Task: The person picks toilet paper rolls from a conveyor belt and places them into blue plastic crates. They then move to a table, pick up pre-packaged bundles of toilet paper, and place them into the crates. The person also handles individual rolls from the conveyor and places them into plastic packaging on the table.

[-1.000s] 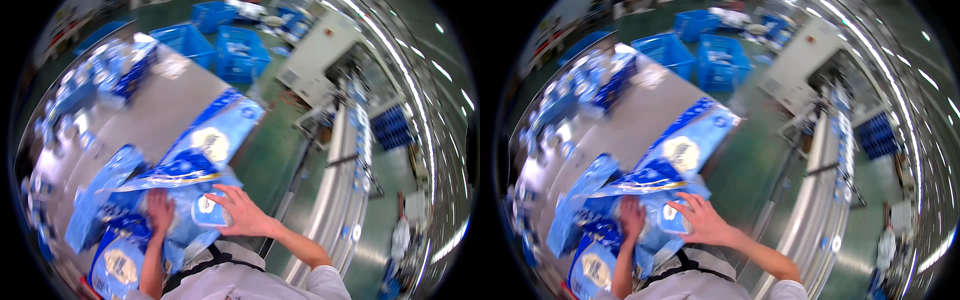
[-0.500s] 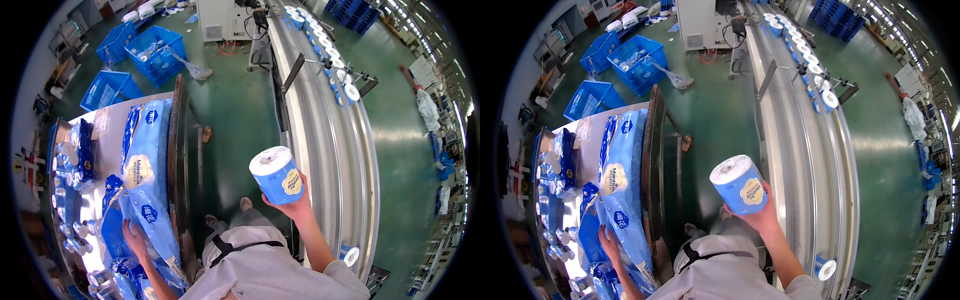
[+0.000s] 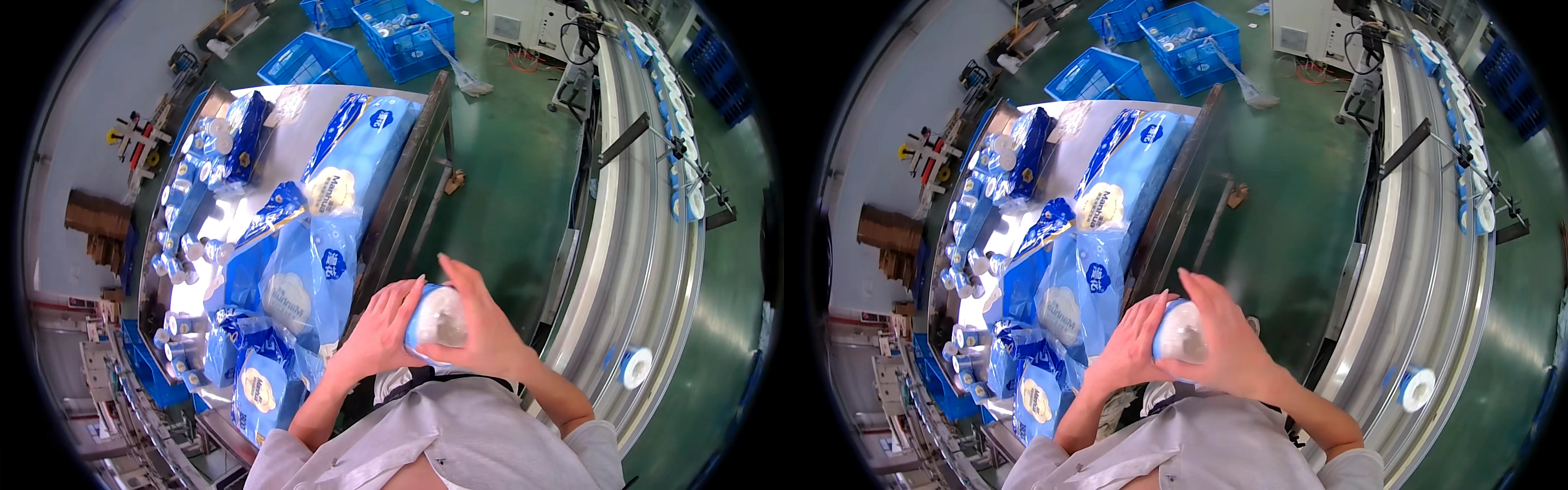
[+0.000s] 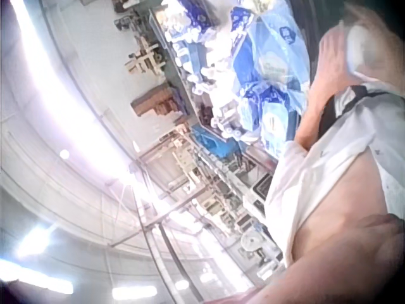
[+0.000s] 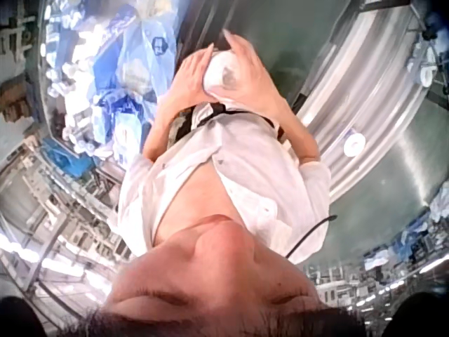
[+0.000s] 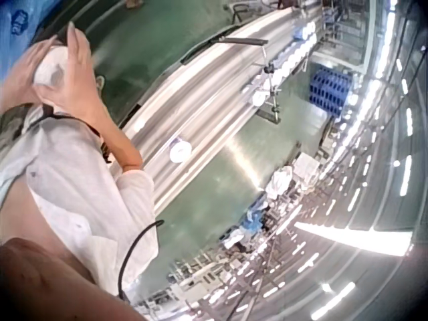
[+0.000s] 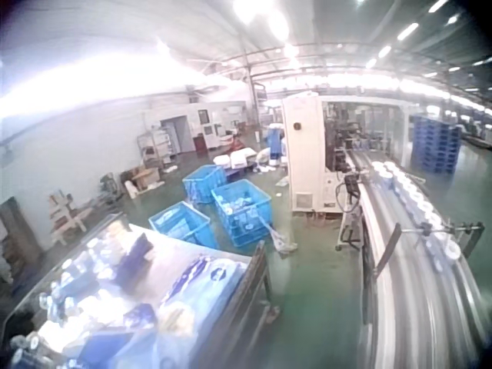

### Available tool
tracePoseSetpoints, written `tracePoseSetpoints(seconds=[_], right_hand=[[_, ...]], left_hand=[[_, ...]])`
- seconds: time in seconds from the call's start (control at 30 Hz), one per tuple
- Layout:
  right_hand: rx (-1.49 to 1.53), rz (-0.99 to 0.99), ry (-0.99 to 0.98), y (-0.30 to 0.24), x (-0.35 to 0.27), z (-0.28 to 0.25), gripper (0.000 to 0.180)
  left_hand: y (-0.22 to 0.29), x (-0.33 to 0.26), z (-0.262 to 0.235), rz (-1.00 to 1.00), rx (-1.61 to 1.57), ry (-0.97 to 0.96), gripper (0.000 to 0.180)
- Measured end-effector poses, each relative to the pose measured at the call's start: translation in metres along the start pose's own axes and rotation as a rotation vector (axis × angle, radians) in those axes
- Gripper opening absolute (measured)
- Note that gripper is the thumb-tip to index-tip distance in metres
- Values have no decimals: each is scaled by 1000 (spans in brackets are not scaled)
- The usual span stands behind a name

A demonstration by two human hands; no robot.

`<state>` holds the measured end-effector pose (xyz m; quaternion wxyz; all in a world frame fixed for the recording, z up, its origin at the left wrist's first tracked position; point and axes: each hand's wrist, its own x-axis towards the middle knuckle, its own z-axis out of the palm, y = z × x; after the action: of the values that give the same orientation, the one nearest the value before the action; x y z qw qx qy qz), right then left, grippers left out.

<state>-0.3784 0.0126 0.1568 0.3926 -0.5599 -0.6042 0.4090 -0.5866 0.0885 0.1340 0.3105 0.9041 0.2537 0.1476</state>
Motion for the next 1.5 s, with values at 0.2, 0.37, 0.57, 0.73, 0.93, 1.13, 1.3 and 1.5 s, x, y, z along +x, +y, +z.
tracePoseSetpoints(seconds=[0.2,0.37,0.57,0.73,0.93,1.13,1.3,1.5], right_hand=[[259,21,-289,23,-19,-5,143],[381,15,-195,39,-38,14,149],[264,-162,-147,46,-41,15,145],[251,-210,-237,38,-28,32,146],[553,-89,-198,30,11,98,115],[-715,-470,-439,13,77,194,116],[-988,-597,-683,26,98,283,118],[-840,-592,-658,53,114,337,101]], left_hand=[[-7,-53,36,-324,-749,36,141],[-3,-49,47,-198,-737,-26,139],[21,-46,39,-239,-741,64,137],[26,-76,41,-231,-777,293,138],[-3,-148,55,-412,-1290,624,118],[-31,-317,6,-216,-1856,1539,85],[-64,-577,-119,90,-1078,2175,68],[-31,-624,-230,59,-219,2226,52]])
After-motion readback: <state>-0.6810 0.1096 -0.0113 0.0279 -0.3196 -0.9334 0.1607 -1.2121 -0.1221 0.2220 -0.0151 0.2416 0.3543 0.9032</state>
